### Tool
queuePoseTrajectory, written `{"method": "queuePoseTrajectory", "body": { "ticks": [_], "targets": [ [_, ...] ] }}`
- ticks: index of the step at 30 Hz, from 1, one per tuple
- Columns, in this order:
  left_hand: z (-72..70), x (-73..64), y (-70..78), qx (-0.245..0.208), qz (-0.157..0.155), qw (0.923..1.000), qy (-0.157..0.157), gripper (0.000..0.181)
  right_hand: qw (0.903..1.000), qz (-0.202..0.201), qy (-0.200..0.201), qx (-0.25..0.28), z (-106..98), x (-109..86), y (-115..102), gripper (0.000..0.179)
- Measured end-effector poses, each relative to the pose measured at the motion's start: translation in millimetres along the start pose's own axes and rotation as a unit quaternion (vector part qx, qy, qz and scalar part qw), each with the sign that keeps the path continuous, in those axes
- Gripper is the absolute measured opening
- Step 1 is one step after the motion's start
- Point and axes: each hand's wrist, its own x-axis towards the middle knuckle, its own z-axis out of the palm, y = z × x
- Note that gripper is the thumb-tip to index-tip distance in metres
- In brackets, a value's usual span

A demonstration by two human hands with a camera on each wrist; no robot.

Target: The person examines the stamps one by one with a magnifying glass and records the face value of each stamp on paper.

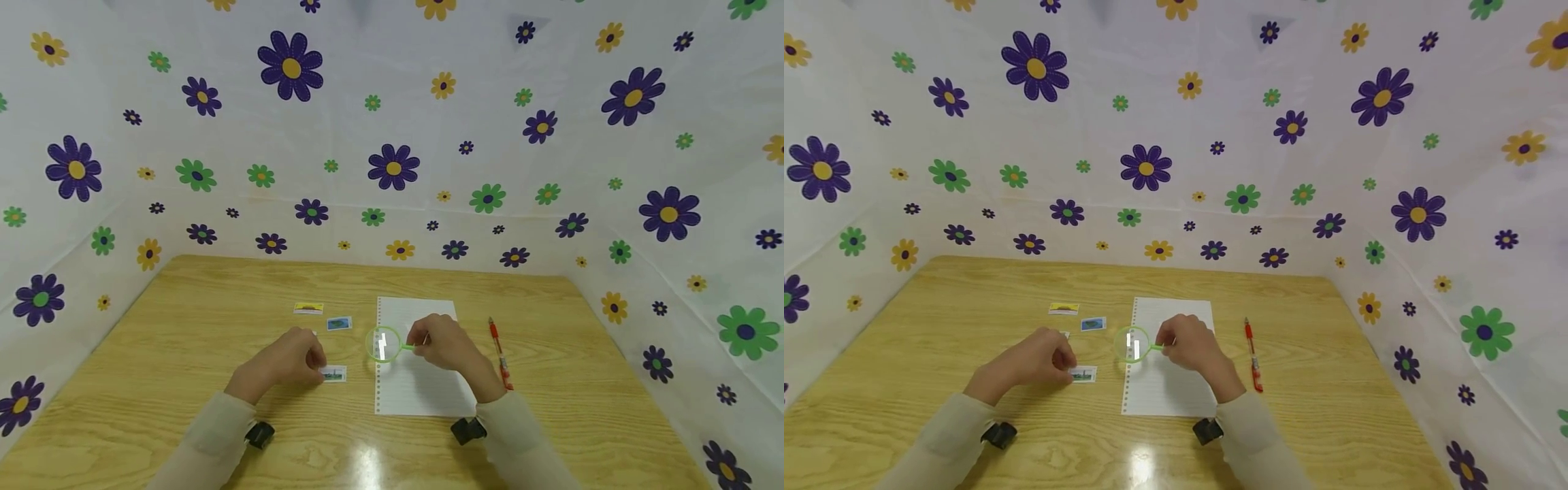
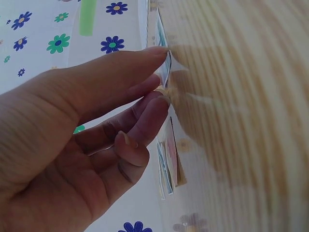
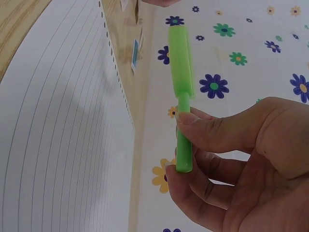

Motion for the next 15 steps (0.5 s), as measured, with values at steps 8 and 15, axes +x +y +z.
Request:
{"method": "queuePoseTrajectory", "body": {
  "ticks": [8,15],
  "targets": [
    [0.8,-0.5,0.0,-0.002,-0.005,1.0000,0.000,0.011,0.9993,-0.038,-0.002,-0.001,6.0,0.3,-8.5,0.011],
    [0.6,-1.2,0.3,0.001,0.000,1.0000,0.003,0.011,0.9990,-0.042,-0.010,0.004,10.8,1.8,-15.5,0.011]
  ]
}}
